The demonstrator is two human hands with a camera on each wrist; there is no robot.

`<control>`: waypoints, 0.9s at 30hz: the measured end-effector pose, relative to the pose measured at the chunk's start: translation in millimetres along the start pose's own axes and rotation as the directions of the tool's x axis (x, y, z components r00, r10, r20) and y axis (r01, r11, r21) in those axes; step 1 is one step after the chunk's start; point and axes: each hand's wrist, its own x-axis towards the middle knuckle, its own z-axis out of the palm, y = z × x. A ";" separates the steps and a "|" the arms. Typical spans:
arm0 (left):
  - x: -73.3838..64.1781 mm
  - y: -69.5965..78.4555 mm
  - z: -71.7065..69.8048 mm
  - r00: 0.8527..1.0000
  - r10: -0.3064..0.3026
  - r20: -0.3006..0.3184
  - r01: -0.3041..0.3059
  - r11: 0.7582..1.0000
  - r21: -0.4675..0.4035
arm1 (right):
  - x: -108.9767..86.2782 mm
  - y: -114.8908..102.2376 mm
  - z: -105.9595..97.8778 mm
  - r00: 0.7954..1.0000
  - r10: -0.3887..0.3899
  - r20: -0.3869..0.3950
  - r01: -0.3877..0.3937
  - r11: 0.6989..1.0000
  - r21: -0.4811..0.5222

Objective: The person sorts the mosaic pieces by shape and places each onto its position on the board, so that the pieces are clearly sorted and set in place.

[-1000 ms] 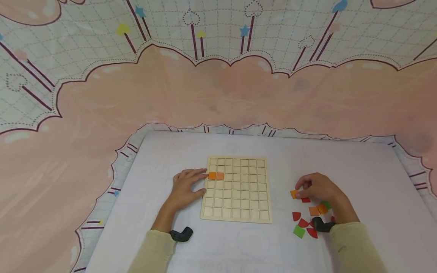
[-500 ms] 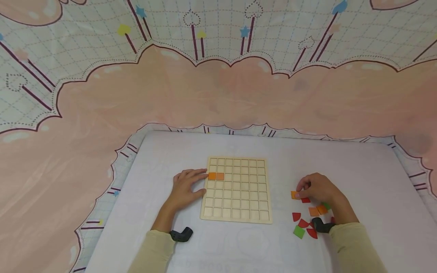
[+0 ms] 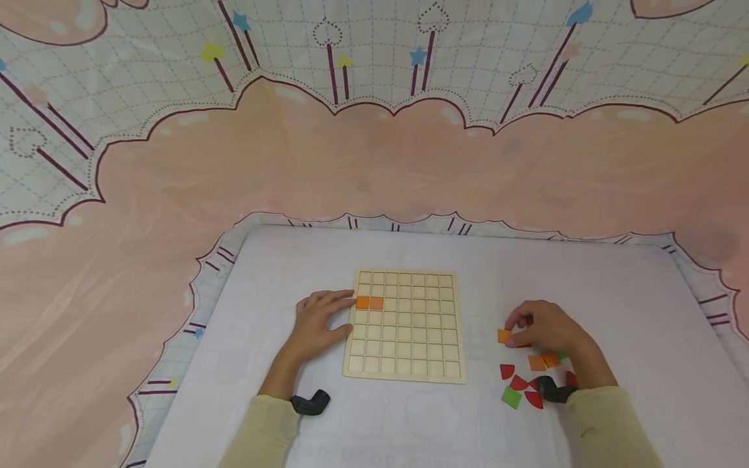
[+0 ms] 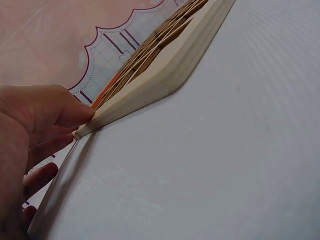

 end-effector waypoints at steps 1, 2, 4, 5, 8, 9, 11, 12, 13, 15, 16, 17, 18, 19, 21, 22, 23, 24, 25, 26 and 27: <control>0.1 0.0 -0.1 1.000 0.001 0.001 -0.001 1.000 0.002 | -0.6 -0.1 1.3 1.000 -0.005 -0.003 0.005 1.000 0.007; 0.1 0.1 -0.2 1.000 0.000 0.002 0.000 1.000 0.005 | -1.0 -0.2 2.8 1.000 -0.013 -0.005 0.013 1.000 0.012; 0.1 0.8 -0.7 1.000 0.001 -0.001 -0.001 1.000 0.004 | -2.0 -0.5 5.6 1.000 -0.028 -0.004 0.028 0.999 0.025; 0.0 1.4 -1.1 1.000 0.001 -0.001 -0.001 1.000 0.000 | -2.6 -0.7 6.7 0.999 -0.034 -0.001 0.034 0.999 0.032; -0.3 2.9 -2.0 1.000 0.002 -0.004 -0.002 1.000 -0.008 | -3.8 -1.4 7.7 0.999 -0.043 0.012 0.042 0.997 0.057; -0.3 3.1 -2.1 1.000 0.001 -0.004 -0.001 1.000 -0.008 | -4.0 -1.4 7.4 0.999 -0.041 0.018 0.040 0.997 0.069; -0.4 3.3 -1.8 1.000 -0.003 -0.001 0.003 1.000 -0.008 | -3.8 -1.2 6.4 0.999 -0.038 0.035 0.035 0.996 0.085; -0.5 3.4 -1.6 1.000 -0.005 0.000 0.005 1.000 -0.006 | -3.3 -1.0 5.9 0.998 -0.037 0.045 0.033 0.995 0.093; -0.3 3.1 -1.1 1.000 -0.008 0.001 0.008 1.000 -0.004 | -2.4 -1.2 5.2 0.998 -0.038 0.052 0.033 0.994 0.100; -0.2 3.1 -0.7 1.000 -0.011 0.000 0.011 1.000 -0.004 | -0.1 -1.8 3.9 0.998 -0.038 0.054 0.032 0.994 0.102; -0.3 3.2 -0.7 1.000 -0.011 0.000 0.011 1.000 -0.005 | 1.0 -2.8 3.8 0.998 -0.035 0.054 0.029 0.994 0.102; -0.3 3.3 -0.7 1.000 -0.011 0.000 0.011 1.000 -0.005 | 2.2 -4.4 3.5 0.998 -0.032 0.054 0.026 0.994 0.107; -0.5 3.6 -1.1 1.000 -0.012 0.000 0.012 1.000 -0.007 | 3.3 -6.5 3.1 0.998 -0.030 0.052 0.024 0.994 0.111; -0.7 3.7 -1.4 1.000 -0.013 0.002 0.013 1.000 -0.008 | 4.4 -9.3 2.5 0.998 -0.029 0.049 0.024 0.993 0.112; -1.2 4.3 -2.1 1.000 -0.013 0.002 0.013 1.000 -0.008 | 6.5 -15.6 1.3 0.998 -0.029 0.047 0.023 0.992 0.124; -1.3 4.6 -2.2 1.000 -0.013 0.003 0.013 1.000 -0.007 | 7.5 -18.7 0.8 0.998 -0.031 0.046 0.025 0.991 0.133; -1.4 4.9 -2.3 1.000 -0.013 0.004 0.014 1.000 -0.009 | 8.7 -21.9 0.2 0.998 -0.036 0.045 0.029 0.989 0.143; -1.4 5.1 -2.3 1.000 -0.013 0.004 0.013 1.000 -0.009 | 10.1 -24.9 -0.1 0.998 -0.043 0.042 0.036 0.988 0.153; -1.3 5.0 -2.2 1.000 -0.013 0.004 0.013 1.000 -0.007 | 11.7 -27.7 0.1 0.998 -0.053 0.041 0.045 0.985 0.166; -1.3 5.0 -2.1 1.000 -0.012 0.003 0.012 1.000 -0.007 | 13.6 -30.2 0.4 0.998 -0.056 0.042 0.047 0.982 0.185; -1.2 4.8 -2.0 1.000 -0.013 0.003 0.013 1.000 -0.005 | 15.5 -32.7 1.2 0.997 -0.058 0.044 0.048 0.978 0.204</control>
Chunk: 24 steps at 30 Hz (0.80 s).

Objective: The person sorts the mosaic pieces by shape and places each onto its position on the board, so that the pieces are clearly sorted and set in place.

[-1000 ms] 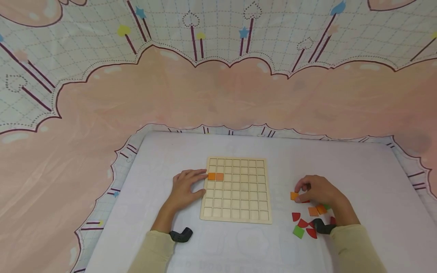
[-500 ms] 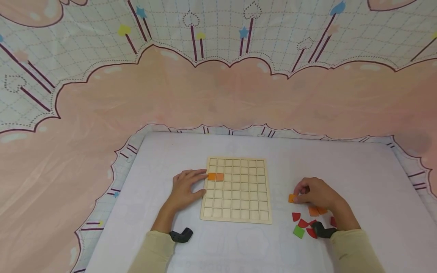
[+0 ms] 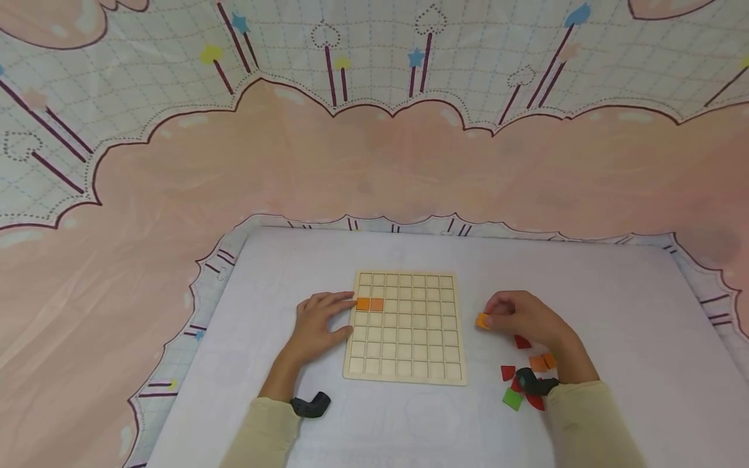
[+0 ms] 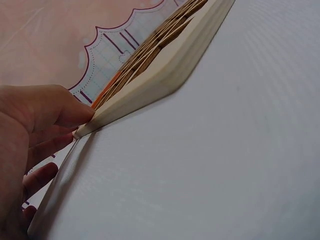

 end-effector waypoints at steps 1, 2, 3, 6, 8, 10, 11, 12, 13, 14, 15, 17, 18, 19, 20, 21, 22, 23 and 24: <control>0.0 0.0 0.1 1.000 0.000 0.000 0.000 1.000 0.002 | 1.8 -2.3 1.2 1.000 -0.001 0.000 0.001 1.000 0.020; 0.0 -0.1 0.2 1.000 0.001 -0.002 -0.001 1.000 0.003 | 3.8 -4.3 2.7 1.000 -0.003 0.003 0.003 0.999 0.043; 0.1 -0.2 0.3 1.000 0.001 -0.004 -0.001 1.000 0.004 | 6.0 -6.1 4.5 1.000 -0.004 0.006 0.004 0.997 0.073; 0.1 -0.2 0.4 1.000 0.000 -0.006 0.000 1.000 0.002 | 12.2 -11.6 10.5 1.000 -0.002 0.011 0.000 0.983 0.185; -0.1 -0.2 0.6 1.000 0.001 -0.005 -0.001 1.000 0.000 | 16.1 -15.2 14.8 1.000 -0.002 0.013 -0.001 0.969 0.248; -0.4 -0.4 0.9 1.000 0.002 -0.005 -0.002 1.000 -0.004 | 19.9 -19.4 19.7 1.000 0.002 0.008 -0.004 0.951 0.308; -0.4 -0.8 1.3 1.000 0.001 -0.004 -0.001 1.000 -0.002 | 22.0 -21.2 22.2 1.000 0.004 0.004 -0.005 0.945 0.327; -0.1 -1.5 1.8 1.000 0.001 -0.002 -0.001 1.000 0.002 | 23.9 -23.4 24.8 1.000 0.007 -0.002 -0.006 0.940 0.341; -0.1 -1.8 2.1 1.000 0.003 -0.004 -0.003 1.000 0.003 | 26.0 -25.1 27.4 1.000 0.004 -0.004 -0.002 0.932 0.363; 0.1 -2.2 2.3 1.000 0.003 -0.006 -0.003 1.000 0.004 | 28.3 -26.8 30.1 1.000 -0.004 -0.007 0.006 0.924 0.383; 0.2 -2.5 2.5 1.000 0.004 -0.007 -0.004 1.000 0.003 | 30.3 -28.7 33.0 1.000 -0.012 -0.010 0.015 0.913 0.408; 0.5 -3.2 2.9 1.000 0.004 -0.007 -0.004 1.000 0.003 | 34.7 -31.9 38.5 0.999 -0.031 -0.016 0.035 0.897 0.441; 0.5 -3.3 2.9 1.000 0.004 -0.007 -0.004 1.000 0.001 | 36.8 -33.5 41.3 0.999 -0.045 -0.016 0.047 0.890 0.453; 0.5 -3.6 3.1 1.000 0.004 -0.007 -0.004 1.000 -0.001 | 39.0 -34.9 44.0 0.998 -0.054 -0.014 0.054 0.881 0.469; 0.6 -3.7 3.2 1.000 0.004 -0.006 -0.004 1.000 -0.003 | 41.1 -36.7 46.4 0.998 -0.057 -0.015 0.057 0.875 0.481; 0.6 -3.9 3.4 1.000 0.004 -0.006 -0.004 1.000 -0.003 | 43.0 -39.0 49.0 0.998 -0.054 -0.017 0.055 0.869 0.492; 0.6 -4.0 3.6 1.000 0.003 -0.005 -0.003 1.000 -0.003 | 45.1 -40.7 51.3 0.998 -0.057 -0.015 0.057 0.865 0.499; 0.6 -4.2 3.8 1.000 0.003 -0.005 -0.003 1.000 -0.004 | 47.2 -42.7 53.6 0.998 -0.053 -0.017 0.055 0.863 0.503; 0.7 -4.3 3.9 1.000 0.003 -0.005 -0.003 1.000 -0.003 | 49.1 -44.6 56.0 0.998 -0.061 -0.019 0.063 0.863 0.502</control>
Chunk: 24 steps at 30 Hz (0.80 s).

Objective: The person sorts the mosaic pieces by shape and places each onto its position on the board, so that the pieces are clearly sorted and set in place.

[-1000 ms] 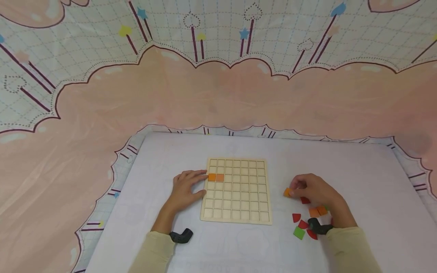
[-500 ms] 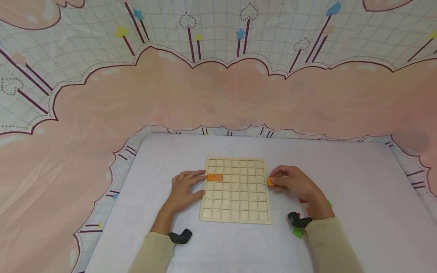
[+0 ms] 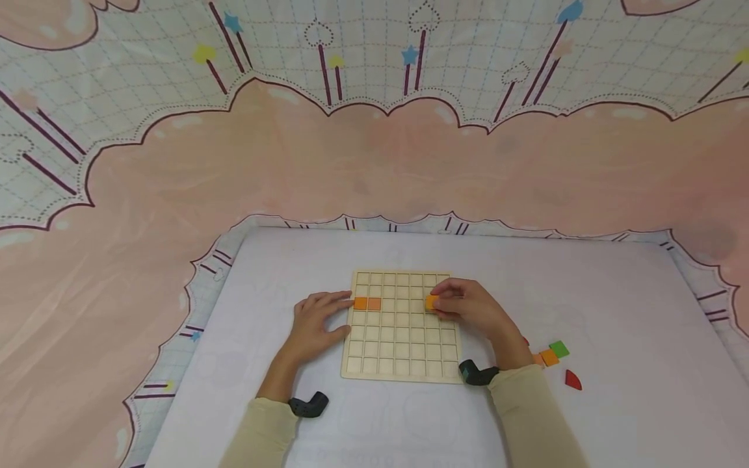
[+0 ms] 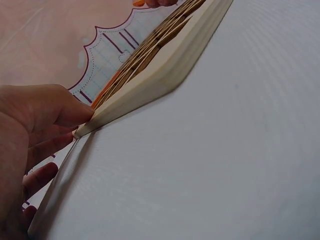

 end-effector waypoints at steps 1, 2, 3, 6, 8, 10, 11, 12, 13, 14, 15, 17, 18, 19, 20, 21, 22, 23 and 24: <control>0.1 -0.2 0.1 1.000 0.000 -0.001 0.000 1.000 0.000 | 1.9 -0.7 3.0 1.000 -0.003 -0.011 0.003 1.000 -0.007; 0.1 -0.2 0.1 1.000 0.001 -0.002 -0.001 1.000 0.000 | 3.7 -1.3 6.2 1.000 -0.011 -0.019 0.010 1.000 -0.020; 0.0 -0.2 0.1 1.000 0.003 -0.003 -0.003 1.000 -0.002 | 5.3 -2.0 9.5 0.999 -0.017 -0.033 0.016 0.999 -0.042; -0.1 -0.4 0.3 1.000 0.007 -0.007 -0.007 1.000 -0.007 | 10.0 -3.3 18.9 0.997 -0.042 -0.067 0.034 0.993 -0.114; -0.2 -0.4 0.4 1.000 0.008 -0.007 -0.008 1.000 -0.010 | 13.3 -4.4 25.3 0.996 -0.047 -0.080 0.037 0.992 -0.121; -0.3 -0.3 0.4 1.000 0.009 -0.007 -0.009 1.000 -0.010 | 17.2 -5.5 31.8 0.996 -0.050 -0.079 0.041 0.993 -0.112; -0.3 -0.2 0.2 1.000 0.008 -0.006 -0.008 1.000 -0.009 | 19.5 -5.9 35.1 0.996 -0.049 -0.075 0.041 0.994 -0.101; -0.4 0.0 0.1 1.000 0.008 -0.006 -0.008 1.000 -0.009 | 21.7 -6.4 38.3 0.996 -0.049 -0.072 0.043 0.995 -0.093; -0.4 0.1 -0.1 1.000 0.008 -0.007 -0.008 1.000 -0.008 | 24.0 -6.8 41.5 0.996 -0.048 -0.072 0.041 0.995 -0.091; -0.3 0.3 -0.3 1.000 0.008 -0.008 -0.008 1.000 -0.010 | 26.3 -7.2 44.7 0.997 -0.043 -0.072 0.036 0.995 -0.091; -0.1 0.4 -0.4 1.000 0.009 -0.008 -0.009 1.000 -0.010 | 28.6 -7.6 47.7 0.996 -0.041 -0.076 0.033 0.994 -0.101; -0.1 0.8 -0.9 1.000 0.012 -0.013 -0.012 1.000 -0.016 | 32.7 -8.5 53.8 0.996 -0.025 -0.085 0.017 0.995 -0.103; 0.1 0.7 -0.9 1.000 0.013 -0.013 -0.013 1.000 -0.017 | 34.7 -8.8 56.5 0.996 -0.018 -0.092 0.008 0.995 -0.100; 0.3 0.7 -0.9 1.000 0.014 -0.013 -0.014 1.000 -0.019 | 36.4 -9.1 58.9 0.995 -0.009 -0.096 0.000 0.995 -0.095; 0.3 0.6 -0.9 1.000 0.014 -0.012 -0.014 1.000 -0.021 | 38.1 -9.3 61.1 0.995 -0.001 -0.098 -0.007 0.996 -0.085; 0.3 0.5 -1.0 1.000 0.012 -0.011 -0.013 1.000 -0.021 | 39.6 -9.4 63.1 0.995 0.003 -0.100 -0.010 0.997 -0.075; 0.3 0.5 -1.0 1.000 0.012 -0.010 -0.012 1.000 -0.020 | 41.0 -9.5 64.8 0.994 0.010 -0.104 -0.017 0.998 -0.060; 0.2 0.4 -0.9 1.000 0.009 -0.008 -0.009 1.000 -0.020 | 42.3 -9.4 66.1 0.994 0.011 -0.108 -0.017 0.998 -0.058; 0.0 0.3 -0.9 1.000 0.007 -0.007 -0.007 1.000 -0.019 | 43.1 -9.4 67.3 0.994 0.010 -0.109 -0.017 0.998 -0.058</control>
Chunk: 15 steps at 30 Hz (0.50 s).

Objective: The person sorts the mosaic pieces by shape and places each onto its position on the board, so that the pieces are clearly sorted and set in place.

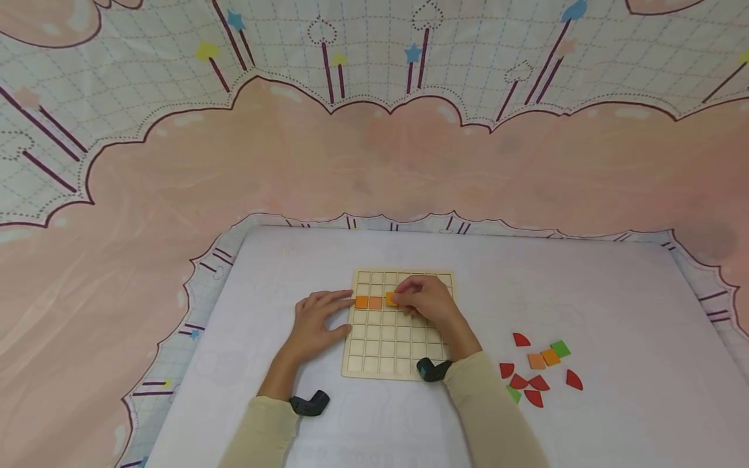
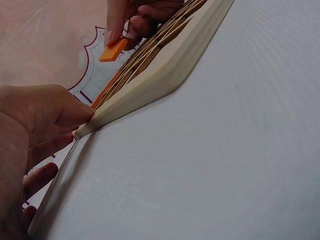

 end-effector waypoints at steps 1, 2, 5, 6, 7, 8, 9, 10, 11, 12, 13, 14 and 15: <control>-0.1 0.2 0.2 1.000 -0.001 0.000 0.001 1.000 0.000 | 0.5 0.0 0.9 1.000 -0.003 0.000 0.003 1.000 0.000; -0.2 0.4 0.4 1.000 -0.002 -0.001 0.002 1.000 0.003 | 0.8 -0.3 1.9 1.000 -0.005 -0.006 0.005 1.000 -0.008; -0.5 0.5 0.0 1.000 0.002 -0.004 -0.002 1.000 0.004 | 1.7 -0.3 4.8 1.000 -0.019 -0.019 0.018 0.999 -0.047; -0.4 0.2 -0.1 1.000 0.005 -0.005 -0.004 1.000 0.006 | 2.1 -0.2 5.9 1.000 -0.018 -0.025 0.017 0.998 -0.057; -0.5 -0.3 -0.2 1.000 0.007 -0.006 -0.007 1.000 0.010 | 2.4 -0.1 6.9 0.999 -0.019 -0.030 0.017 0.998 -0.065; -0.4 -0.8 -0.3 1.000 0.010 -0.006 -0.010 1.000 0.013 | 2.8 0.0 8.0 0.999 -0.020 -0.038 0.017 0.997 -0.081; -0.4 -1.3 -0.5 1.000 0.011 -0.005 -0.011 1.000 0.012 | 3.1 0.4 8.7 0.999 -0.021 -0.041 0.017 0.996 -0.090; -0.4 -1.9 -0.4 1.000 0.012 -0.005 -0.012 1.000 0.013 | 3.6 0.7 9.6 0.999 -0.018 -0.048 0.013 0.995 -0.101; -0.4 -2.3 -0.1 1.000 0.013 -0.006 -0.013 1.000 0.014 | 3.7 0.9 10.1 0.998 -0.017 -0.052 0.011 0.993 -0.114; -0.5 -2.6 0.1 1.000 0.012 -0.005 -0.012 1.000 0.015 | 3.5 0.9 10.6 0.998 -0.017 -0.056 0.010 0.992 -0.127; -0.6 -2.8 0.4 1.000 0.012 -0.004 -0.011 1.000 0.015 | 3.3 0.9 10.8 0.998 -0.018 -0.059 0.009 0.990 -0.140; -0.6 -2.8 0.5 1.000 0.010 -0.002 -0.010 1.000 0.013 | 3.0 1.0 11.2 0.998 -0.017 -0.063 0.007 0.989 -0.150; -0.7 -2.8 0.7 1.000 0.009 -0.001 -0.009 1.000 0.011 | 2.7 1.0 11.3 0.998 -0.014 -0.067 0.004 0.988 -0.157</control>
